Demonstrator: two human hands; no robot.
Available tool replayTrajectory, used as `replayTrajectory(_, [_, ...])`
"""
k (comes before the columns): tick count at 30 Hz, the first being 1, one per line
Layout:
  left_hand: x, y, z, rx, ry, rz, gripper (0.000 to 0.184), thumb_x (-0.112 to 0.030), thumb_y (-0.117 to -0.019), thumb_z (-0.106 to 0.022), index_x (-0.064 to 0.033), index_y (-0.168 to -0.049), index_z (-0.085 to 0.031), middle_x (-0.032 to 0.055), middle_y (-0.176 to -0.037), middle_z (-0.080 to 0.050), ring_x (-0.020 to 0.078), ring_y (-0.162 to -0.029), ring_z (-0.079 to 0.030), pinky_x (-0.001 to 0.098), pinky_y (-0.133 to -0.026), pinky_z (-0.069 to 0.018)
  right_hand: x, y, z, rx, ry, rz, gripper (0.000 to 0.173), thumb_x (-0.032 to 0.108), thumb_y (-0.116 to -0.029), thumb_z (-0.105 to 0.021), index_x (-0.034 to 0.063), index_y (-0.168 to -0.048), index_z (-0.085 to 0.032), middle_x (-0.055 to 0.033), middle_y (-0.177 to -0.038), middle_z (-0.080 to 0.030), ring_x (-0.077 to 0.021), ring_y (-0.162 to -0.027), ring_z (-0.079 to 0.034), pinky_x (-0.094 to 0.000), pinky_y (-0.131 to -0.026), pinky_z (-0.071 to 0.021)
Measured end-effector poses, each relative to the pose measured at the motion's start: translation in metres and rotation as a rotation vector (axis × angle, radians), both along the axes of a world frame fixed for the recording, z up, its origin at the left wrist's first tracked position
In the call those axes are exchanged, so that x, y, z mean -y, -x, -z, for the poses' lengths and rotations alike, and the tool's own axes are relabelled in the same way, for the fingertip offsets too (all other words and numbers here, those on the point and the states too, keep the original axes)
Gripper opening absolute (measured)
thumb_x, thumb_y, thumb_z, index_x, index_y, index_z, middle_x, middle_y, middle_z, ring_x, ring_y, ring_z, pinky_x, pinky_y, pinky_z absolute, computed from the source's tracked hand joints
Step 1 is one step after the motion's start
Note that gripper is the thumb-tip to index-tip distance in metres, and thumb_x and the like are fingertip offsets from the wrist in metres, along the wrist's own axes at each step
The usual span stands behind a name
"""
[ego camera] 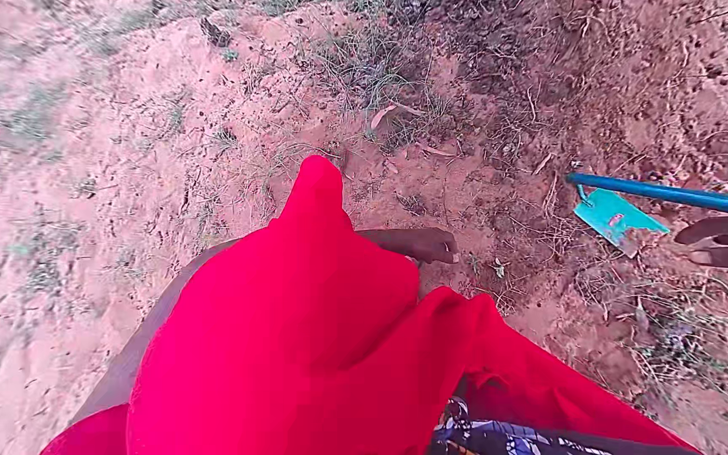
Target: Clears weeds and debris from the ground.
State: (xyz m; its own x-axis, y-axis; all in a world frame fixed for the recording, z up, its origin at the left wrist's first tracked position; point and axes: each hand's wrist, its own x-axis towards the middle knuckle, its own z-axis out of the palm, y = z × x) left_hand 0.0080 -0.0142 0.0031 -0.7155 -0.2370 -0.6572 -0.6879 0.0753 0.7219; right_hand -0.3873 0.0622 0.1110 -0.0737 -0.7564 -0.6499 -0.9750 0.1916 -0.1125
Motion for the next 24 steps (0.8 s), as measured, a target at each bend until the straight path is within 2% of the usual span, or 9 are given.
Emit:
replayTrajectory(2, [0.025,-0.012,-0.004,0.101,0.072,0.101,0.036,-0.02,-0.1087,-0.051,0.0042,-0.135,-0.056,0.021,-0.117,-0.062,0.0227,-0.089,-0.056,0.0405,-0.078,-0.0464,0.059,-0.029,0.043,0.054,-0.014,-0.203,0.03,0.02,-0.0974,-0.072,0.0055,-0.124,-0.072,-0.0235,-0.113,-0.071,-0.0425,-0.106,-0.066,-0.0624,-0.095,-0.0484])
replayTrajectory(4, [0.063,-0.023,0.001,0.245,0.17,0.18,0.036,-0.021,-0.1079,-0.051,0.0077,-0.128,-0.061,0.0252,-0.111,-0.064,0.0331,-0.095,-0.06,0.052,-0.079,-0.0471,0.104,-0.066,0.078,0.103,-0.018,-0.327,0.031,0.023,-0.0992,-0.07,0.0069,-0.126,-0.071,-0.0228,-0.117,-0.07,-0.0432,-0.111,-0.065,-0.065,-0.098,-0.0468])
replayTrajectory(6, [0.101,-0.034,0.005,0.394,0.293,0.203,0.037,-0.021,-0.1088,-0.049,0.0098,-0.124,-0.062,0.0293,-0.117,-0.064,0.0404,-0.109,-0.062,0.0591,-0.092,-0.0468,0.13,-0.099,0.112,0.17,-0.004,-0.349,0.034,0.024,-0.1015,-0.067,0.0041,-0.129,-0.069,-0.0267,-0.122,-0.068,-0.0473,-0.117,-0.063,-0.0674,-0.102,-0.044])
replayTrajectory(8, [0.133,-0.046,0.016,0.451,0.375,0.072,0.034,-0.015,-0.1086,-0.048,0.0078,-0.131,-0.061,0.0288,-0.129,-0.062,0.041,-0.12,-0.06,0.0576,-0.104,-0.0435,0.142,-0.126,0.145,0.182,-0.036,-0.33,0.039,0.026,-0.1047,-0.062,0.0033,-0.136,-0.063,-0.0296,-0.131,-0.063,-0.0496,-0.126,-0.057,-0.0677,-0.105,-0.0409])
replayTrajectory(11, [0.166,-0.068,0.049,0.284,0.42,-0.24,0.035,0.0,-0.1039,-0.047,0.0081,-0.137,-0.057,0.0297,-0.138,-0.058,0.0433,-0.133,-0.054,0.057,-0.112,-0.0391,0.142,-0.142,0.202,0.157,-0.082,-0.293,0.043,0.024,-0.1058,-0.058,0.0039,-0.143,-0.056,-0.029,-0.143,-0.055,-0.0477,-0.135,-0.051,-0.0649,-0.11,-0.0393])
replayTrajectory(14, [0.185,-0.066,0.08,0.108,0.332,-0.575,0.039,0.001,-0.104,-0.044,0.0052,-0.142,-0.054,0.0281,-0.137,-0.059,0.0392,-0.126,-0.058,0.0533,-0.107,-0.0436,0.125,-0.131,0.246,0.146,0.07,-0.222,0.039,0.022,-0.1057,-0.056,0.0059,-0.141,-0.059,-0.0266,-0.152,-0.048,-0.048,-0.142,-0.044,-0.0633,-0.114,-0.0374])
replayTrajectory(16, [0.203,-0.057,0.097,0.085,0.38,-0.613,0.04,-0.002,-0.1042,-0.043,0.0034,-0.142,-0.055,0.0285,-0.132,-0.062,0.0402,-0.122,-0.062,0.0545,-0.106,-0.0462,0.109,-0.117,0.262,0.155,0.235,-0.15,0.04,0.023,-0.1067,-0.055,-0.0007,-0.138,-0.06,-0.0312,-0.148,-0.05,-0.052,-0.14,-0.045,-0.0642,-0.115,-0.0352])
replayTrajectory(19, [0.237,-0.042,0.106,0.194,0.489,-0.618,0.038,-0.013,-0.1068,-0.042,-0.004,-0.138,-0.062,0.0231,-0.136,-0.063,0.0393,-0.13,-0.058,0.0586,-0.109,-0.043,0.086,-0.094,0.287,0.122,0.482,-0.061,0.037,0.023,-0.1032,-0.059,-0.0061,-0.126,-0.065,-0.0371,-0.14,-0.054,-0.0589,-0.132,-0.049,-0.07,-0.109,-0.0377])
replayTrajectory(24, [0.269,-0.019,0.1,0.248,0.584,-0.731,0.034,-0.014,-0.1009,-0.052,-0.0072,-0.131,-0.066,0.0209,-0.128,-0.067,0.0376,-0.124,-0.062,0.0598,-0.102,-0.0489,0.065,-0.076,0.304,-0.042,0.527,0.32,0.045,0.023,-0.1056,-0.054,-0.012,-0.134,-0.056,-0.0387,-0.149,-0.044,-0.0569,-0.14,-0.042,-0.0666,-0.116,-0.0299])
